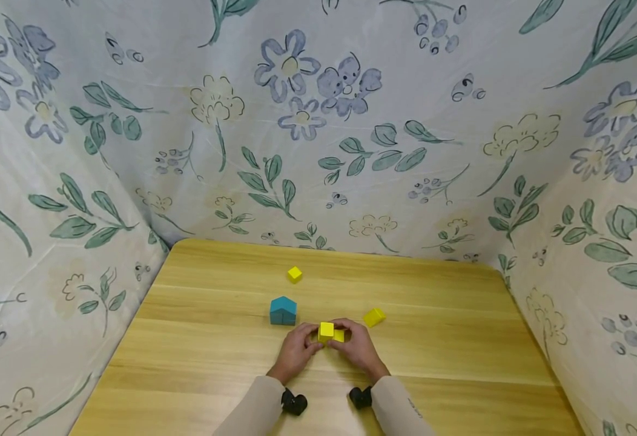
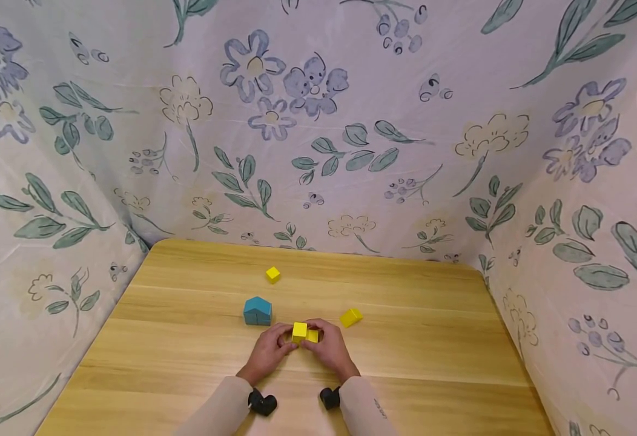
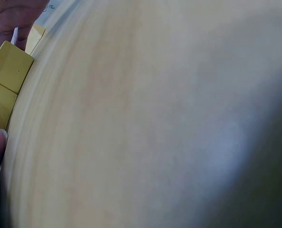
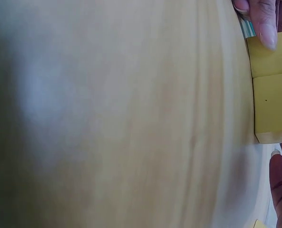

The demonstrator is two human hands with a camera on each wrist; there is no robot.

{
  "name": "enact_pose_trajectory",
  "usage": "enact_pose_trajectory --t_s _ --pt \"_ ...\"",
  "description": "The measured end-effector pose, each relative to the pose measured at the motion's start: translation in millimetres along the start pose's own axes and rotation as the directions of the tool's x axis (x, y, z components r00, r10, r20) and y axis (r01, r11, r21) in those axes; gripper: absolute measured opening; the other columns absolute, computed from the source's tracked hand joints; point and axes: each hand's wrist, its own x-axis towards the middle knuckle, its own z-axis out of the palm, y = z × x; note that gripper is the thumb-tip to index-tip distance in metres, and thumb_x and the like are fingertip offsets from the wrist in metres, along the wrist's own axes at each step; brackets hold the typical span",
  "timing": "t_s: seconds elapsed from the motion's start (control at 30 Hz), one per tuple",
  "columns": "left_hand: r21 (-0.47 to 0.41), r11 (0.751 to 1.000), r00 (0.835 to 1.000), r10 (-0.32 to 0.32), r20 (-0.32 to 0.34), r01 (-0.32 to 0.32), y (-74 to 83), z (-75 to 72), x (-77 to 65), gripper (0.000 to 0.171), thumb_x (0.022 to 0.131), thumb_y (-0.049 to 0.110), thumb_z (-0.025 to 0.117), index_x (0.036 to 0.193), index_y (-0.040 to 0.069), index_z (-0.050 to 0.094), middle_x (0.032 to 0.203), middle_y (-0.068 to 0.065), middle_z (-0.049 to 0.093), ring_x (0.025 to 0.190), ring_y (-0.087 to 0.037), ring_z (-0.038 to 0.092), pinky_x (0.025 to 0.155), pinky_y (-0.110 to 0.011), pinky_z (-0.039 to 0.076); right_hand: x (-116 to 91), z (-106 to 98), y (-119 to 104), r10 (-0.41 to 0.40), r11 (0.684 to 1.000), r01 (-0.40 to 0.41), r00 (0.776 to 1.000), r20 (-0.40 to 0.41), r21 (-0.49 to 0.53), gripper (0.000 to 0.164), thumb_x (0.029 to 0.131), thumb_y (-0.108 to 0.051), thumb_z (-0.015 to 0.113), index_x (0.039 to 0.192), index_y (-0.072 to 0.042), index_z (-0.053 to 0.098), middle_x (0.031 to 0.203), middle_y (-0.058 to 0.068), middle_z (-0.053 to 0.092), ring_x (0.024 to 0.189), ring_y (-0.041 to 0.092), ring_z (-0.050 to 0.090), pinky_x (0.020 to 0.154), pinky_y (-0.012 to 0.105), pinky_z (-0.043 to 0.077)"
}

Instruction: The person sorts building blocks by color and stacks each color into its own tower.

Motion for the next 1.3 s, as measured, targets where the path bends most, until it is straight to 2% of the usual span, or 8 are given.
enact_pose_trajectory --t_s 0.13,0.33,0.53,0.63,0.83,0.93,1.1,1.3 --pt "-0.003 1.0 1.0 -0.003 0.003 0.003 -0.9 0.4 0.2 0.038 0.087 0.016 0.071 0.12 -0.001 0.062 0.106 -0.005 0.063 0.068 -0.002 0.046 0.063 -0.02 0.043 -0.2 0.2 0.6 0.001 1.0 -0.001 1.0 -0.002 -0.003 0.033 0.08 -0.011 0.079 0.111 -0.008 0.069 0.107 0.004 0.067 0.1 0.022 0.059 0.088 0.039 0.046" --pt "-0.006 1.0 1.0 -0.002 0.001 0.002 -1.9 0.6 0.6 0.039 0.087 0.017 0.071 0.12 -0.001 0.062 0.106 -0.005 0.063 0.067 -0.001 0.046 0.062 -0.02 0.043 -0.5 0.3 0.9 0.0 1.0 0.0 1.0 0.001 0.005 0.035 0.079 -0.01 0.079 0.112 -0.007 0.069 0.107 0.006 0.067 0.1 0.024 0.059 0.089 0.042 0.046" --pt "-0.018 1.0 1.0 0.009 -0.002 -0.009 -1.6 0.0 0.1 0.038 0.087 0.016 0.072 0.119 -0.002 0.062 0.107 -0.006 0.063 0.067 0.0 0.046 0.062 -0.02 0.044 0.2 -3.3 3.0 0.032 0.998 -0.033 0.999 0.028 0.049 0.045 0.078 -0.018 0.081 0.12 -0.009 0.065 0.112 0.007 0.065 0.103 0.026 0.058 0.092 0.047 0.045" --pt "-0.025 1.0 1.0 -0.008 0.006 0.008 -0.1 -0.8 0.1 0.038 0.087 0.017 0.071 0.12 -0.002 0.062 0.107 -0.005 0.063 0.068 -0.001 0.047 0.063 -0.02 0.044 0.5 -10.9 3.7 0.037 0.996 -0.042 0.997 0.065 0.081 0.055 0.079 -0.022 0.081 0.127 -0.007 0.06 0.119 0.009 0.063 0.108 0.03 0.057 0.093 0.051 0.044" --pt "-0.023 0.999 0.999 -0.036 0.017 0.036 0.7 -0.5 1.1 0.039 0.088 0.017 0.071 0.12 -0.002 0.061 0.107 -0.005 0.062 0.066 -0.002 0.046 0.063 -0.021 0.044 4.7 -39.5 -3.5 0.069 0.988 -0.089 0.985 0.156 0.127 0.074 0.079 -0.019 0.081 0.142 -0.005 0.044 0.135 0.014 0.053 0.12 0.037 0.048 0.099 0.058 0.035" --pt "-0.018 0.999 0.999 -0.045 0.019 0.045 0.1 -0.6 1.2 0.04 0.087 0.017 0.071 0.121 -0.002 0.061 0.108 -0.005 0.062 0.065 -0.001 0.046 0.063 -0.021 0.044 11.6 -54.3 -9.9 0.079 0.988 -0.102 0.978 0.195 0.112 0.078 0.079 -0.018 0.08 0.145 -0.005 0.04 0.139 0.015 0.049 0.124 0.039 0.044 0.101 0.059 0.032" --pt "-0.012 0.999 0.999 -0.045 0.021 0.046 -0.6 -1.1 1.6 0.039 0.087 0.016 0.071 0.121 -0.002 0.062 0.11 -0.007 0.062 0.065 0.0 0.047 0.064 -0.021 0.045 31.5 -74.1 -24.3 0.049 0.997 -0.065 0.961 0.272 0.052 0.075 0.081 -0.014 0.078 0.144 -0.004 0.04 0.142 0.018 0.045 0.127 0.044 0.041 0.102 0.06 0.031" --pt "-0.021 0.999 0.999 -0.038 0.025 0.038 -1.1 -0.3 1.2 0.038 0.088 0.015 0.071 0.12 -0.002 0.062 0.11 -0.007 0.062 0.065 0.0 0.047 0.063 -0.02 0.045 65.9 -82.9 -44.9 0.043 0.999 -0.039 0.943 0.329 -0.02 0.067 0.083 -0.02 0.077 0.141 -0.005 0.046 0.141 0.022 0.045 0.126 0.047 0.041 0.102 0.061 0.032"
